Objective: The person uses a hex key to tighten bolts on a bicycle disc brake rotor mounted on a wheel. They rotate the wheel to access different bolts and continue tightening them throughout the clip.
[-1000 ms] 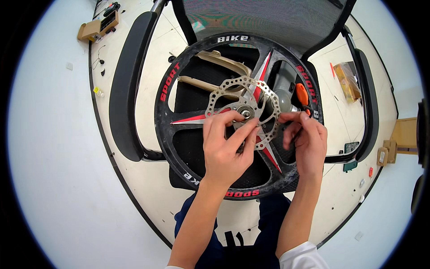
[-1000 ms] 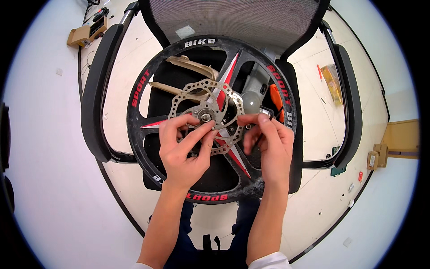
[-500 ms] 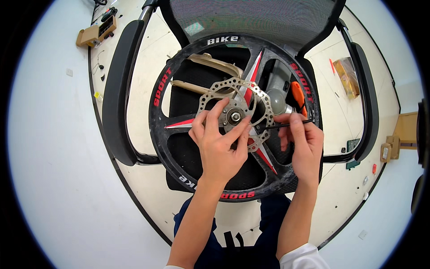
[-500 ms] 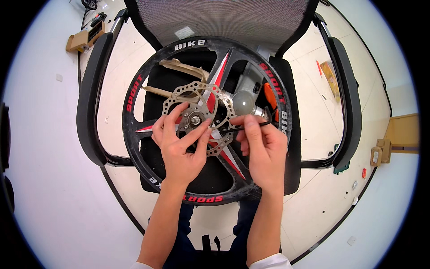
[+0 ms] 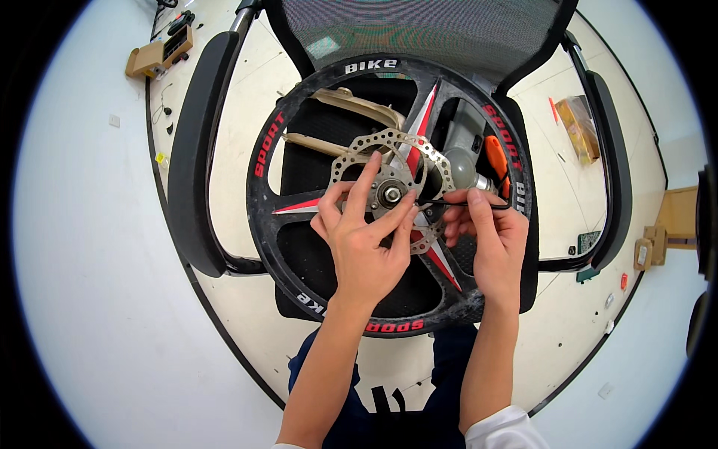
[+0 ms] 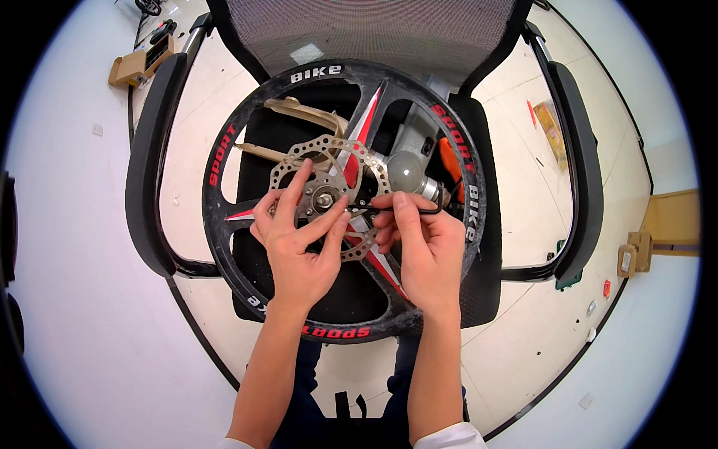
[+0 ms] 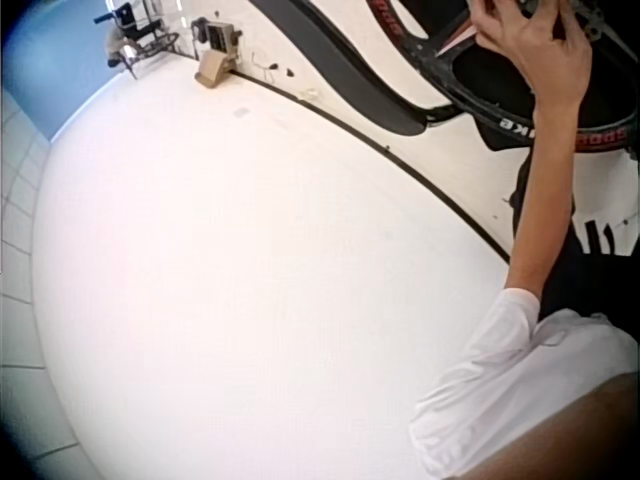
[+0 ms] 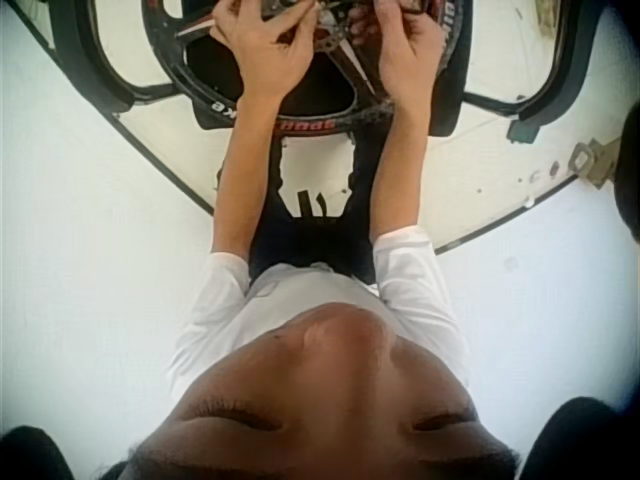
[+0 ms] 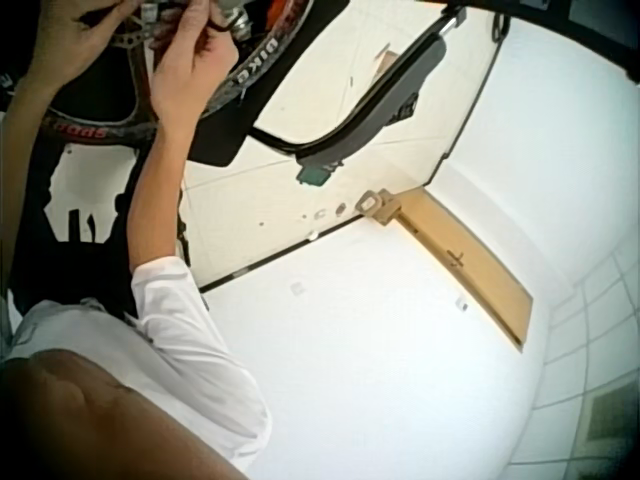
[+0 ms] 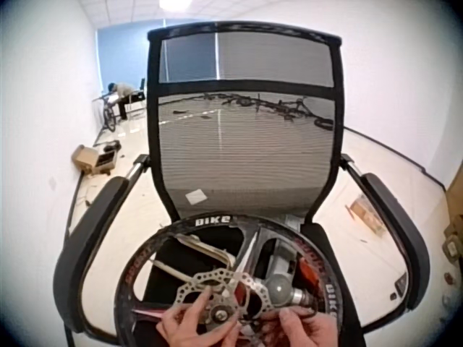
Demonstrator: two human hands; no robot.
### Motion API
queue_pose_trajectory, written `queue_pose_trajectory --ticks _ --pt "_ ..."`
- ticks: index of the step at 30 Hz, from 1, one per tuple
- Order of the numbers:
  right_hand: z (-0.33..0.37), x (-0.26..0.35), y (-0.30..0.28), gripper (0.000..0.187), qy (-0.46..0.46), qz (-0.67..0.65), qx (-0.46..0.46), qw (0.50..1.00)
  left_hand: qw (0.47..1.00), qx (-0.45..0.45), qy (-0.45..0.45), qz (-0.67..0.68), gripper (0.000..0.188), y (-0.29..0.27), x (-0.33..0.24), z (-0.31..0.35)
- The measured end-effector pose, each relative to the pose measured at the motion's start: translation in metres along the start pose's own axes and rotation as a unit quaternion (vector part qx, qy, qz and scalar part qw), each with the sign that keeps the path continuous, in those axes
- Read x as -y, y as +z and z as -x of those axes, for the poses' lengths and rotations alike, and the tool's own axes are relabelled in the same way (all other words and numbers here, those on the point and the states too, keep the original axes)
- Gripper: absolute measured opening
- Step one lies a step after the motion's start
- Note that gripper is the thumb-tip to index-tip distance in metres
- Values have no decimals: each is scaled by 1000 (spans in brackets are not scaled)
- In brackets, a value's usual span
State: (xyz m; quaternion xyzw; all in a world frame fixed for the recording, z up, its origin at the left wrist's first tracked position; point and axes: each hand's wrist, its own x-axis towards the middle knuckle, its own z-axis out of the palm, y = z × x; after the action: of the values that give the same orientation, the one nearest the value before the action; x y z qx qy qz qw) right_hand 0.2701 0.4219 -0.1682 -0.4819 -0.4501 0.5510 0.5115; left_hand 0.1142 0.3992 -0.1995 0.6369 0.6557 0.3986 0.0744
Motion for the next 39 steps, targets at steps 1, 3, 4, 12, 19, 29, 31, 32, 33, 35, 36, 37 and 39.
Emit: queue_pose_trajectory --ticks 1,3,4,12,19,29,31,32,33,35,36,37,39 --pt "0 0 0 30 4 1 -1 1000 1000 2 -2 4 22 0 0 0" --pt "0 0 -1 31 14 4 -9 1000 1000 5 -3 1 22 0 0 1" --pt "-1 0 -1 31 13 5 -4 1000 1000 5 -3 1 22 0 0 1" --pt "-8 1 -5 37 107 -65 -44 991 999 30 15 35 23 -5 5 0" --pt "1 8 4 24 -48 114 39 992 997 27 13 74 19 -9 7 -1" --pt "3 24 10 20 -156 306 90 935 997 24 -35 58 22 -5 0 -2" --pt "3 24 11 20 -152 314 85 933 997 29 -42 52 23 -5 -1 -2" --pt "3 23 11 20 -155 316 85 932 997 31 -46 54 23 -5 -1 -3" --pt "3 23 12 20 -155 320 84 931 997 34 -50 55 23 -6 -1 -3" --pt "2 22 12 20 -160 326 80 928 996 38 -52 62 23 -6 0 -3" --pt "2 21 12 20 -164 328 77 927 996 39 -51 68 24 -7 0 -3" --pt "2 21 13 20 -167 330 74 926 995 40 -50 73 24 -7 0 -3" --pt "2 22 14 19 -179 336 75 922 995 46 -52 66 24 -7 0 -2"
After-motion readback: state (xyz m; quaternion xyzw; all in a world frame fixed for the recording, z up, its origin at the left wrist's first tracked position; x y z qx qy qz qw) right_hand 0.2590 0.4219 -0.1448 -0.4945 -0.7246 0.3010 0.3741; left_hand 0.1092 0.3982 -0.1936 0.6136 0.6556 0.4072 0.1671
